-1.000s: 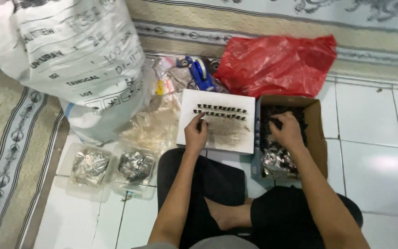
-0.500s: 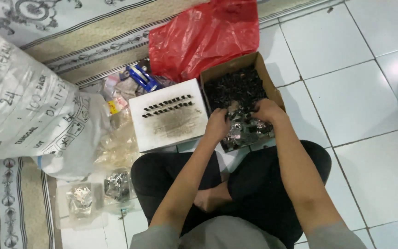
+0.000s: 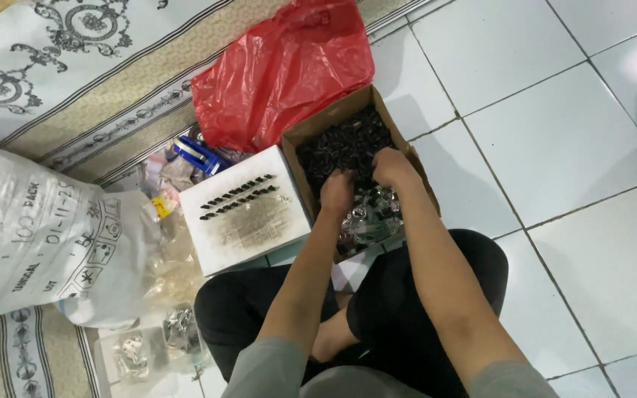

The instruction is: The person sits on the floor and repeatedly picks small black components from a cardboard box, placing them in neat rows on a white rectangular board. The person continues this sorting process throughout the clip.

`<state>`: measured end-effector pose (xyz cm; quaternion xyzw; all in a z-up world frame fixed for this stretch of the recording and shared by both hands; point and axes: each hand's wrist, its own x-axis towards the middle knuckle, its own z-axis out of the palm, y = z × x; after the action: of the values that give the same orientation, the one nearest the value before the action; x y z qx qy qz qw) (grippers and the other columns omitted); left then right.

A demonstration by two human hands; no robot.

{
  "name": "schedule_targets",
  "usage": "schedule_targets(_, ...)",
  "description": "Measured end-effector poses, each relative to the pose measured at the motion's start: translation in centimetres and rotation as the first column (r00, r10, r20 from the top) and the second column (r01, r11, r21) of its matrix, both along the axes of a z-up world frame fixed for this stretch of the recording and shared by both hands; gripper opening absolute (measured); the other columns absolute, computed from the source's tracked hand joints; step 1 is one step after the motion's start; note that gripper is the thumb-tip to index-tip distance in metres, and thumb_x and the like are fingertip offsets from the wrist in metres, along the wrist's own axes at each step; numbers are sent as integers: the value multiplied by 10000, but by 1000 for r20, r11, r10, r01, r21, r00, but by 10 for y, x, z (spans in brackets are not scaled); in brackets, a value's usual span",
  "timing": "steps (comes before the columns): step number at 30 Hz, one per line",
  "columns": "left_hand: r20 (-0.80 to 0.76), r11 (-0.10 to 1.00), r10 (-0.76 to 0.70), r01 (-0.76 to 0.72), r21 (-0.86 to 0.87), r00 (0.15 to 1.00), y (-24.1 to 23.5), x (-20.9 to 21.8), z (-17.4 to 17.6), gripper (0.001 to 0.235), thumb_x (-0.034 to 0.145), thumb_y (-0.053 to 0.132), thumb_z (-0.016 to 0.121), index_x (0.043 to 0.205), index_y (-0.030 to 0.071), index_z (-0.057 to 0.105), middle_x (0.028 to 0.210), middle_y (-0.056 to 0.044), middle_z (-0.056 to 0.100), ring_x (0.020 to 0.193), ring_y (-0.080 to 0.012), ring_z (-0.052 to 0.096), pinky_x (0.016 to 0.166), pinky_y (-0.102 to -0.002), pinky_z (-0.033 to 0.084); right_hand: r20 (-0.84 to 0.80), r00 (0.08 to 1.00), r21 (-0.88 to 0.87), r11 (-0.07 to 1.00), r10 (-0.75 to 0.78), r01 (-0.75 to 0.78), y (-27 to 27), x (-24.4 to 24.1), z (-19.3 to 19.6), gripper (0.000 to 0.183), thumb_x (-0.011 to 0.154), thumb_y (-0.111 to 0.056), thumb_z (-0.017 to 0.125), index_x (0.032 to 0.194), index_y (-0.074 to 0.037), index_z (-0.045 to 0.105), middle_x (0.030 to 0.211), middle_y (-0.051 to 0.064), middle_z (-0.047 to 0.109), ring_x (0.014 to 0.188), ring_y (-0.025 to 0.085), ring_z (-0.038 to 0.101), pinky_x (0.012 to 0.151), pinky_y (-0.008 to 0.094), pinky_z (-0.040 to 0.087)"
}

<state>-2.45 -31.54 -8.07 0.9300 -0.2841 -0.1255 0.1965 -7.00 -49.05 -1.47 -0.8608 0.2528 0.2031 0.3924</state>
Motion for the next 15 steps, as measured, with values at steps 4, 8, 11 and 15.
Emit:
schedule_targets(4, 37, 999, 39, -38, -4, 999, -6, 0, -4, 264, 944, 157, 583, 1145, 119, 750, 1055, -151, 702, 952, -342, 723, 816, -446, 633, -16, 996, 5, 996, -85, 85, 13, 1, 9, 408, 917, -49, 573, 1300, 50, 674, 1278, 347, 644, 1099, 474, 664, 863, 528, 611)
schedule_targets(8, 278, 995, 76, -57, -76, 957, -19, 12, 10, 348, 928, 74, 576, 1272, 52, 621, 1139, -179, 583, 1002, -318, 659, 804, -381, 620, 116, 991, -118, 989, -74, 87, 24, 5, 30, 529, 963, -7, 587, 1485, 28, 509, 1487, 369, 411, 1322, 476, 510, 1034, 566, 536)
schedule_targets(11, 355, 997, -39, 62, -54, 934, -25, 23, 1, 449, 980, 55, 564, 1427, 92, 569, 1214, -189, 559, 1037, -308, 635, 796, -390, 604, 92, 995, -152, 987, -42, 56, 27, 5, 22, 550, 971, 13, 539, 1518, -3, 480, 1541, 355, 361, 1373, 472, 459, 1054, 568, 520)
schedule_targets(15, 399, 986, -141, 163, -21, 906, -42, 40, -24, 388, 1005, 41, 554, 1378, 120, 624, 1109, -142, 643, 979, -252, 660, 766, -335, 583, 42, 998, -139, 989, -44, 50, 26, 8, 16, 623, 929, 30, 545, 1541, -22, 446, 1557, 331, 349, 1389, 449, 439, 1056, 565, 521)
